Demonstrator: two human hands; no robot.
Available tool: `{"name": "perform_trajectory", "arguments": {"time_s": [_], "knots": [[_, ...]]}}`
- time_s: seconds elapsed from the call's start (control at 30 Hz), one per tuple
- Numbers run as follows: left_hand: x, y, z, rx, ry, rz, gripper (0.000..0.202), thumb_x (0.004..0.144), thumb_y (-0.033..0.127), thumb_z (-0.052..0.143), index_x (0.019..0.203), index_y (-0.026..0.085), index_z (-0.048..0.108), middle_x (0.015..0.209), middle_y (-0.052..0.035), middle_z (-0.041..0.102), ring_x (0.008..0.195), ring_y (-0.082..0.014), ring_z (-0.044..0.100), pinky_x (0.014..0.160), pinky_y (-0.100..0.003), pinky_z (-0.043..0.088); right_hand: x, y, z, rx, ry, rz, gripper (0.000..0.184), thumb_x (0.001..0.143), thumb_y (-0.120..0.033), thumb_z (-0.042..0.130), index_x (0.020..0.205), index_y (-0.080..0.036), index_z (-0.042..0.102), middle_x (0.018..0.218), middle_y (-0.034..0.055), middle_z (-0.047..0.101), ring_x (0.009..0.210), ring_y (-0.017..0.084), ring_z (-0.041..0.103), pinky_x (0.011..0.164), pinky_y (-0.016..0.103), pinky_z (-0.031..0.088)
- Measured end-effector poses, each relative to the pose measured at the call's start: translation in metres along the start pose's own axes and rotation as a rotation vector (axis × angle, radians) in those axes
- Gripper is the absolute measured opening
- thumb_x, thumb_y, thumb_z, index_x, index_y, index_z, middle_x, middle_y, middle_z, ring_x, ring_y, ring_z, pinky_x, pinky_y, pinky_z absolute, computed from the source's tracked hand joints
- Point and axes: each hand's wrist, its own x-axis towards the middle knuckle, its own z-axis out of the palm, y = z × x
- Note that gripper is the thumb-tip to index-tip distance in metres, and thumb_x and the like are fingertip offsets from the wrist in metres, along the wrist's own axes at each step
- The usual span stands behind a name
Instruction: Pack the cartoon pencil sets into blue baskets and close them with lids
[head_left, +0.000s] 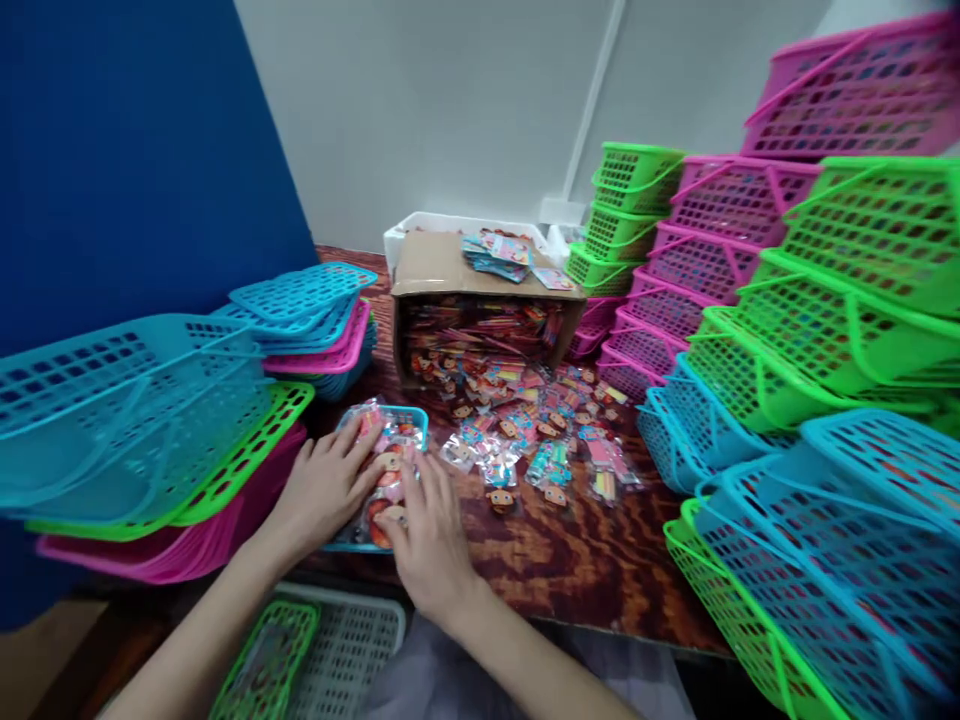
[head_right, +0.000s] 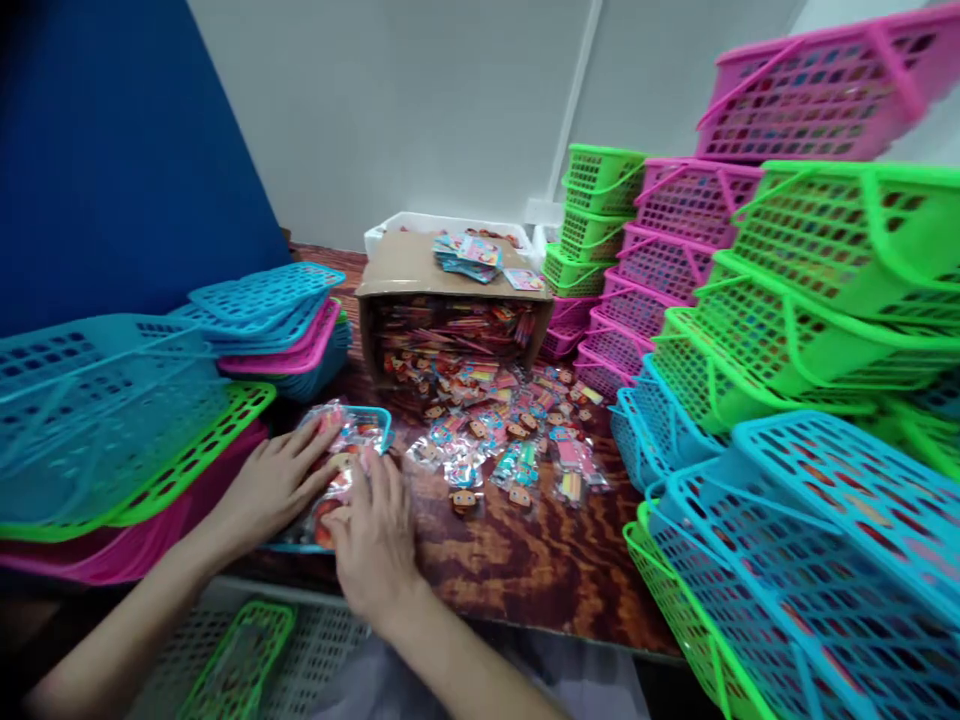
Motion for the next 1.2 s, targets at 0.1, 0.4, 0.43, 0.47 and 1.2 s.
{"name": "perform_trajectory", "arguments": {"time_s": [0.1,0.4,0.43,0.47,1.2], "knots": [[-0.008,0.0,0.0,-0.117,-0.003,-0.083,0.054,0.101,0.042,0.035,0.152,0.024,0.033,0.158,-0.0109,0.032,0.144,-0.0268,0.034,0.112,-0.053,0.031,-0.018,0.006,0.002,0.01,0.023,-0.031,0.057,0.096,-0.028,0.049,0.151,-0.02,0.035,0.153,0.0114,0.041,0.141,0.029,0.035,0.113,0.054,0.035],[-0.019,0.005,-0.013,-0.354,0.018,-0.109,0.044,0.104,0.042,0.035,0.147,0.038,0.039,0.154,-0.0014,0.04,0.147,-0.024,0.026,0.119,-0.059,0.001,0.007,0.02,0.017,-0.052,0.04,-0.117,0.048,0.097,-0.033,0.047,0.143,-0.019,0.048,0.142,0.0121,0.055,0.139,0.036,0.035,0.11,0.06,0.032],[-0.02,0.007,-0.015,-0.343,0.023,-0.096,0.045,0.102,0.045,0.038,0.147,0.038,0.04,0.154,-0.0012,0.041,0.148,-0.0261,0.025,0.118,-0.061,-0.001,0.009,0.021,0.016,-0.043,0.039,-0.12,0.045,0.097,-0.033,0.047,0.14,-0.019,0.051,0.139,0.012,0.057,0.138,0.036,0.036,0.109,0.06,0.033],[-0.022,0.01,-0.018,-0.33,0.026,-0.083,0.046,0.101,0.047,0.041,0.146,0.038,0.042,0.153,-0.0012,0.042,0.148,-0.0282,0.024,0.117,-0.063,-0.003,0.01,0.022,0.014,-0.026,0.04,-0.119,0.041,0.097,-0.032,0.047,0.136,-0.02,0.055,0.136,0.0117,0.059,0.136,0.035,0.038,0.109,0.059,0.034],[-0.021,0.001,-0.005,-0.49,0.331,-0.478,0.029,0.095,0.023,0.045,0.117,0.016,0.063,0.109,-0.0095,0.065,0.106,-0.0252,0.057,0.096,-0.041,0.044,0.074,0.006,0.005,-0.07,-0.143,-0.204,0.052,0.099,-0.046,0.043,0.147,-0.025,0.042,0.155,0.0109,0.038,0.142,0.03,0.034,0.113,0.053,0.032]]}}
